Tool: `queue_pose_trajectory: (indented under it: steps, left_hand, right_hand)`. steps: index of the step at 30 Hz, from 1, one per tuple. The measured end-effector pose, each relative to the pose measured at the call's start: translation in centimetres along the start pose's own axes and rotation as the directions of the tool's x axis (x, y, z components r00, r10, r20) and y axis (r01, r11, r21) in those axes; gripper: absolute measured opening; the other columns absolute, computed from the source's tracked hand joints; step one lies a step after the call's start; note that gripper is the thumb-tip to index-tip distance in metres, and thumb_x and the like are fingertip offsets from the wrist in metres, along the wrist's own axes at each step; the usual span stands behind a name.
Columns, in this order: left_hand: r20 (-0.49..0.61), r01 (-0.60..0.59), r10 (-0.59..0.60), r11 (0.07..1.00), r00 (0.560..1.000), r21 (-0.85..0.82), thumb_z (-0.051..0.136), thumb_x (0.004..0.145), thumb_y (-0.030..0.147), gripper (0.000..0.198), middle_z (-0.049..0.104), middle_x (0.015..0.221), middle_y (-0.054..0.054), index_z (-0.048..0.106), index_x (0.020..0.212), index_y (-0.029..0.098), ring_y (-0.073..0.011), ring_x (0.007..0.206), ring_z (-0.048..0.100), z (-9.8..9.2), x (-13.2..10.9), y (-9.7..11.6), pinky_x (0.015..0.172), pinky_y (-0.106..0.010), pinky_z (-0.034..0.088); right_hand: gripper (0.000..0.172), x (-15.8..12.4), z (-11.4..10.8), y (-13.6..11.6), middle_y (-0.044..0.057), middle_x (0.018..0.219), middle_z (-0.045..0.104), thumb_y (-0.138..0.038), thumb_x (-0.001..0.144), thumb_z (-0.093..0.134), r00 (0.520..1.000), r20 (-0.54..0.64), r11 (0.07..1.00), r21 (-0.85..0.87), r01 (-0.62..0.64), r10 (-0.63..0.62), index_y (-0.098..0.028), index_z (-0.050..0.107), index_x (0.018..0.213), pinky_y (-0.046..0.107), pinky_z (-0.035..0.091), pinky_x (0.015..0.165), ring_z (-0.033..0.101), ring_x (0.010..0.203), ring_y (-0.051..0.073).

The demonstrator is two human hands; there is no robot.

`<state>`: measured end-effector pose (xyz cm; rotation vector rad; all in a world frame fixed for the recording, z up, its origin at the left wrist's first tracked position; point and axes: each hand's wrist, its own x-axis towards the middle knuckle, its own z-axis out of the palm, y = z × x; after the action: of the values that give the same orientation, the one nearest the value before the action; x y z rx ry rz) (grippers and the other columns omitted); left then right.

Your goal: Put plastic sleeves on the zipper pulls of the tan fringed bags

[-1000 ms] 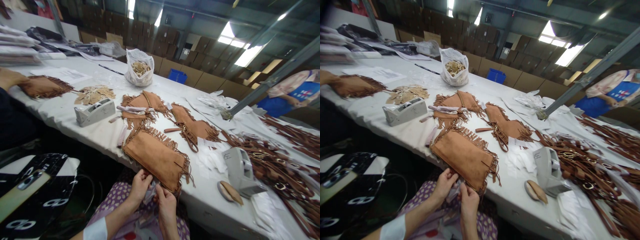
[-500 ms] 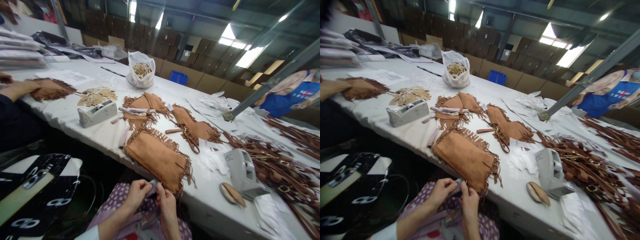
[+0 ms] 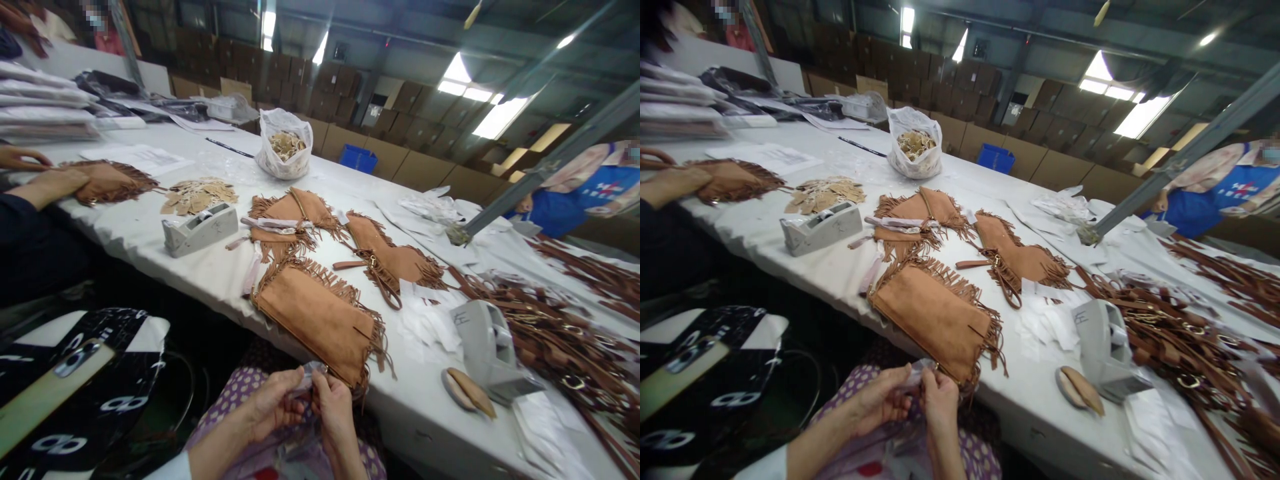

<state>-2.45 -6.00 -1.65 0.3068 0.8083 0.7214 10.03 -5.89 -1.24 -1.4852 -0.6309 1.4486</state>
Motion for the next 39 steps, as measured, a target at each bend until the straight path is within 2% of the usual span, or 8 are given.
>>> queue_pose_trajectory:
  steps: [3, 6, 11, 16, 24, 29, 33, 39]
  left_hand:
    - [-0.064, -0.124, 0.126, 0.992, 0.99, 0.039, 0.082, 0.059, 0.042, 0.037, 0.057, 0.058, 0.002, 0.066, 0.078, 0.013, -0.0043, 0.041, 0.042, 0.3, 0.6, -0.8, 0.042, -0.018, 0.033]
    - [-0.139, -0.206, 0.219, 0.973, 0.966, 0.103, 0.08, 0.057, 0.047, 0.04, 0.055, 0.051, 0.002, 0.062, 0.066, 0.013, -0.0037, 0.036, 0.036, 0.6, 1.4, -1.6, 0.037, -0.018, 0.024]
    - [-0.175, -0.341, 0.381, 0.914, 0.908, 0.219, 0.074, 0.06, 0.058, 0.046, 0.044, 0.04, 0.006, 0.057, 0.059, 0.014, -0.0042, 0.032, 0.03, 1.2, 1.2, -2.2, 0.035, -0.019, 0.02]
    - [-0.185, -0.4, 0.475, 0.854, 0.86, 0.333, 0.068, 0.066, 0.06, 0.048, 0.041, 0.041, 0.006, 0.066, 0.071, 0.012, -0.0056, 0.036, 0.03, 1.4, 0.8, -2.8, 0.037, -0.021, 0.02]
    - [-0.086, -0.436, 0.53, 0.77, 0.844, 0.466, 0.058, 0.08, 0.05, 0.043, 0.051, 0.053, 0.001, 0.074, 0.095, 0.012, -0.0087, 0.043, 0.034, 1.1, 0.5, -3.3, 0.042, -0.022, 0.026]
    - [0.004, -0.491, 0.627, 0.607, 0.779, 0.625, 0.052, 0.087, 0.04, 0.032, 0.06, 0.07, -0.004, 0.074, 0.1, 0.02, -0.0148, 0.058, 0.051, 1.2, -0.4, -2.8, 0.055, -0.024, 0.038]
    - [0.13, -0.521, 0.632, 0.487, 0.764, 0.7, 0.048, 0.09, 0.032, 0.029, 0.065, 0.078, -0.006, 0.073, 0.105, 0.025, -0.0186, 0.071, 0.059, 1.4, -1.5, -2.2, 0.066, -0.025, 0.042]
    - [0.311, -0.577, 0.602, 0.316, 0.736, 0.753, 0.042, 0.092, 0.022, 0.036, 0.067, 0.088, -0.007, 0.066, 0.117, 0.029, -0.019, 0.079, 0.062, 0.7, -1.8, -2.0, 0.071, -0.025, 0.044]
  right_hand:
    - [0.038, 0.0, -0.2, 0.0, -0.009, 0.039, 0.036, -0.046, 0.061, 0.07, 1.0, 0.009, 0.999, -0.031, 0.008, -0.008, -0.018, 0.046, 0.052, 0.02, 0.016, 0.037, 0.023, 0.037, 0.004]
    - [0.035, 0.2, -0.5, 0.2, -0.005, 0.039, 0.044, -0.045, 0.063, 0.068, 1.0, 0.01, 0.995, -0.094, 0.019, -0.018, -0.017, 0.05, 0.052, 0.02, 0.018, 0.036, 0.028, 0.035, 0.005]
    - [0.029, 0.2, -0.6, 0.3, -0.003, 0.039, 0.049, -0.038, 0.065, 0.064, 0.998, 0.001, 0.984, -0.169, 0.061, -0.061, -0.015, 0.054, 0.051, 0.02, 0.021, 0.035, 0.031, 0.034, 0.006]
    - [0.025, 0.0, -0.3, 0.0, -0.005, 0.038, 0.043, -0.035, 0.064, 0.06, 0.999, -0.001, 0.987, -0.159, 0.034, -0.035, -0.016, 0.051, 0.049, 0.021, 0.02, 0.035, 0.028, 0.034, 0.006]
    - [0.027, -0.2, -0.5, -0.4, -0.008, 0.04, 0.04, -0.038, 0.062, 0.062, 0.998, 0.013, 0.994, -0.09, -0.066, 0.067, -0.018, 0.047, 0.052, 0.02, 0.016, 0.036, 0.025, 0.034, 0.004]
    - [0.03, -0.6, -0.5, -1.1, -0.007, 0.042, 0.041, -0.039, 0.061, 0.067, 0.99, 0.063, 0.992, 0.023, -0.125, 0.123, -0.017, 0.048, 0.054, 0.019, 0.015, 0.037, 0.026, 0.036, 0.004]
    - [0.027, -0.9, -0.9, -1.8, -0.007, 0.045, 0.045, -0.038, 0.059, 0.069, 0.977, 0.105, 0.967, 0.158, -0.202, 0.187, -0.015, 0.058, 0.066, 0.018, 0.018, 0.037, 0.03, 0.037, 0.004]
    - [0.048, -1.4, -1.5, -2.8, -0.004, 0.053, 0.051, -0.058, 0.065, 0.064, 0.96, 0.141, 0.932, 0.241, -0.272, 0.244, -0.013, 0.063, 0.08, 0.019, 0.027, 0.041, 0.039, 0.041, 0.006]
